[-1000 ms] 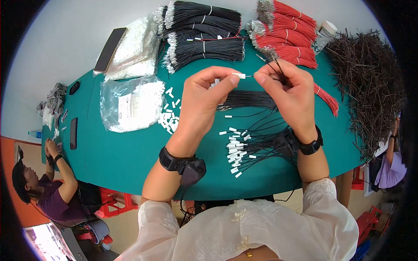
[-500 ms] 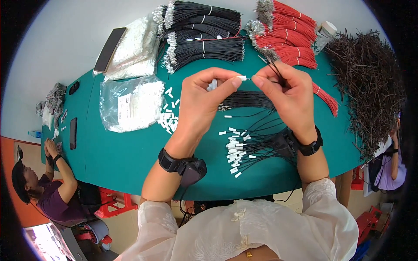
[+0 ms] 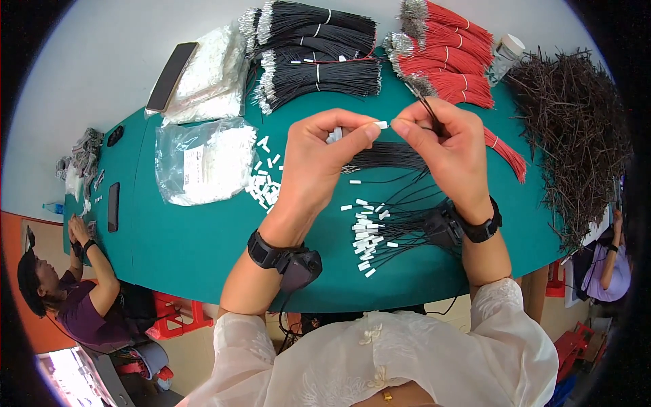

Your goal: Manually attaching small white plastic connectors to the ends of black wires at a workbench.

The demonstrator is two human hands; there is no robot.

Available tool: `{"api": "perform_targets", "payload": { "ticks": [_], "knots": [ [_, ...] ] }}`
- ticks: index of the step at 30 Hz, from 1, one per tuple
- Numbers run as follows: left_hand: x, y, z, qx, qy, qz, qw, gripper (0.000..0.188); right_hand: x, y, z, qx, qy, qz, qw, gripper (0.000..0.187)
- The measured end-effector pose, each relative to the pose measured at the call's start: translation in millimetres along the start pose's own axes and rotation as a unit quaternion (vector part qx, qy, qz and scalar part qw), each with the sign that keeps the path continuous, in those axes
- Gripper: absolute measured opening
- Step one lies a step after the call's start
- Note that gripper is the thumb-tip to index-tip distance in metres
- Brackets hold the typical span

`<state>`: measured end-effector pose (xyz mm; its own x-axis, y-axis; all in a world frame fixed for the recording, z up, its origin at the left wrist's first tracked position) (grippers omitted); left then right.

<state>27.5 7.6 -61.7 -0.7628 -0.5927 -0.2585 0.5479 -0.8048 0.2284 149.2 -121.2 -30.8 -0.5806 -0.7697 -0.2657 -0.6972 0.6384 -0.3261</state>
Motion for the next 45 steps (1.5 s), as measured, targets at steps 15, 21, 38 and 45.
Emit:
{"api": "perform_targets", "payload": {
  "ticks": [15,21,38,45],
  "knots": [
    [-3,-8,8,-0.083,0.005,-0.042,0.996,0.011,-7,-15,2,0.123,-0.135,-0.106,0.977,0.016],
    [3,-5,11,-0.337,-0.031,-0.27,0.901,0.014,-4,-27,0,0.197,-0.064,-0.114,0.972,0.022],
    [-8,-20,-12,0.386,-0.143,-0.019,0.911,0.026,-9,-5,10,-0.036,0.012,-0.046,0.998,0.011],
    [-6,-2,-7,0.325,-0.163,0.037,0.931,0.027,-9,-5,10,-0.021,0.003,-0.006,1.0,0.012]
  ]
}}
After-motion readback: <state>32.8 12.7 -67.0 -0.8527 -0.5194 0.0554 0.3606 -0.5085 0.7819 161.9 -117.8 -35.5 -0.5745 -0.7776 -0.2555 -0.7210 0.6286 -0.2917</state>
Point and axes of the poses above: each hand's wrist, its own x-axis away from the middle knuckle, its own y-axis out of the palm, z = x × y, the point moved 1 cm from there along -x, towards the middle knuckle, and after that the axes turned 8 degrees about y, right-handed, at the moved point
